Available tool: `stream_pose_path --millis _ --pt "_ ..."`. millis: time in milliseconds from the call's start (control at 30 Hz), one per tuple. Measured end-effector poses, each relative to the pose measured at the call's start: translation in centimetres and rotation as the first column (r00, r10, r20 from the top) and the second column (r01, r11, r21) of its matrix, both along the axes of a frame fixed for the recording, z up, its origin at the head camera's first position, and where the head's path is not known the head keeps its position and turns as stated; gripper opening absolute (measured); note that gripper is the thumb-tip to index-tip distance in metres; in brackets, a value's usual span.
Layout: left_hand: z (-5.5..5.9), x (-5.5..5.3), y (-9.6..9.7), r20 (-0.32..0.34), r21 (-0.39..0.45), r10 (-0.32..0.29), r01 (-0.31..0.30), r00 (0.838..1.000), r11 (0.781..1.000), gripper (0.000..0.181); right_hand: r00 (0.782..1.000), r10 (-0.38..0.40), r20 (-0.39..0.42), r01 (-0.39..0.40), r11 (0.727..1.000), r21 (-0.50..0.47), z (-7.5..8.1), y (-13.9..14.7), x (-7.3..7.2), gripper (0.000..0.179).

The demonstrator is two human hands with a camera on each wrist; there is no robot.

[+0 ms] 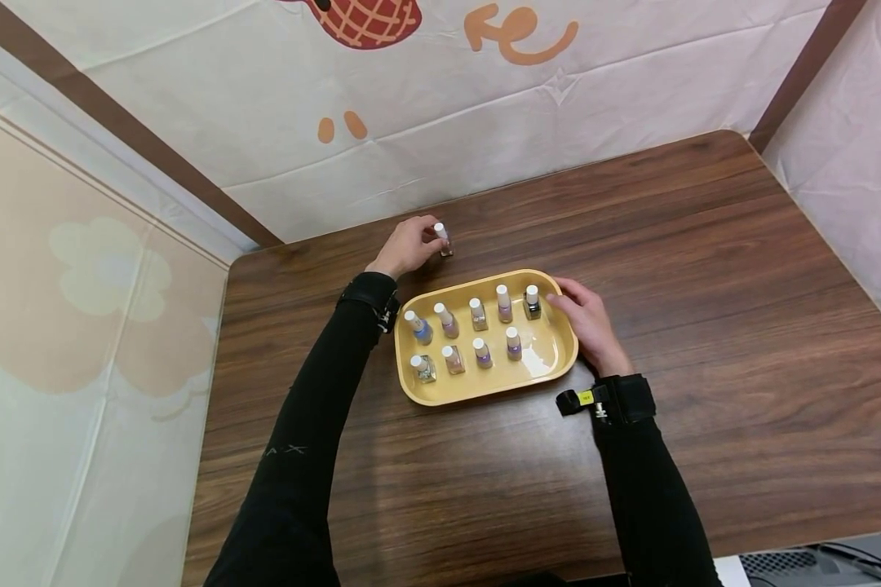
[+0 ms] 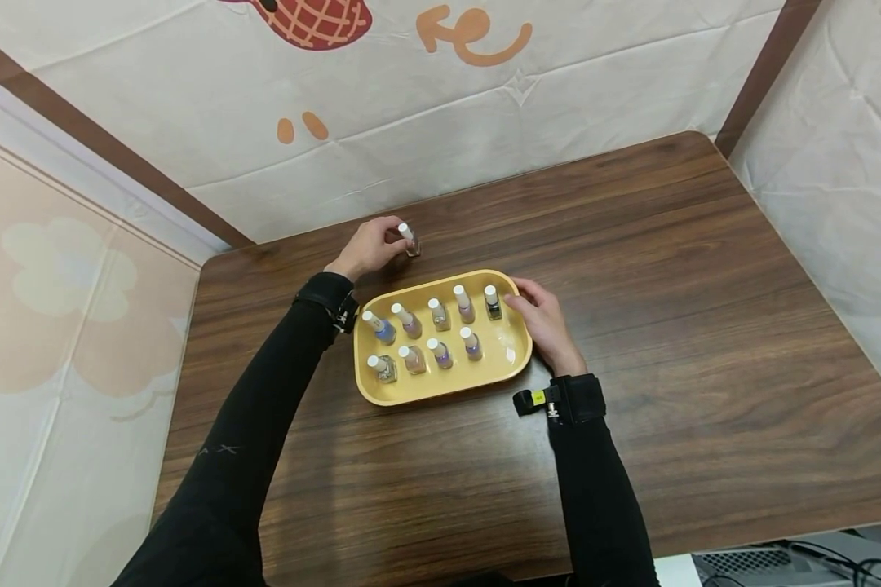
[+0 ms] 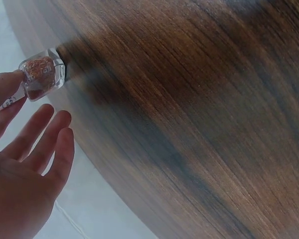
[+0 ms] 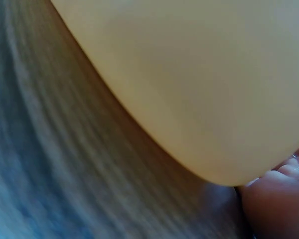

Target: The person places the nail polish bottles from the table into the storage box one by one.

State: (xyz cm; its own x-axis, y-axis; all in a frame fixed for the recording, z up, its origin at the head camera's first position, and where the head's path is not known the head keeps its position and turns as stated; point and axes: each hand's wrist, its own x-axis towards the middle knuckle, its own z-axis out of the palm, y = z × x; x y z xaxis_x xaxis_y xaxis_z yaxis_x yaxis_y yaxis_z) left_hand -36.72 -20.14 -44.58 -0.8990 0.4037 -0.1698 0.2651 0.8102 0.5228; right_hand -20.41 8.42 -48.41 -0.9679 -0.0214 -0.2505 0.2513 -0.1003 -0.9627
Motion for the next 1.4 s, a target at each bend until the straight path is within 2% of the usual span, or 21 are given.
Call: stream_pose_path --millis 333,933,1400 --pt "0.31 0.2 -0.07 0.013 0.023 0.013 -0.014 1.0 1.0 0.013 1.0 0.006 0.008 -0.006 1.0 -0.003 0.08 -0.02 -0.06 0.044" --pt "0.45 0.53 -0.08 -0.005 -0.014 0.007 -0.007 1.0 1.0 0.015 1.0 0.004 0.0 -0.004 1.0 0.006 0.16 -0.02 0.0 0.044" --pt "0.69 0.58 -0.11 -0.04 -0.053 -0.025 0.023 0.999 0.998 0.015 1.0 0.003 0.012 -0.003 1.0 0.013 0.01 0.11 -0.01 0.043"
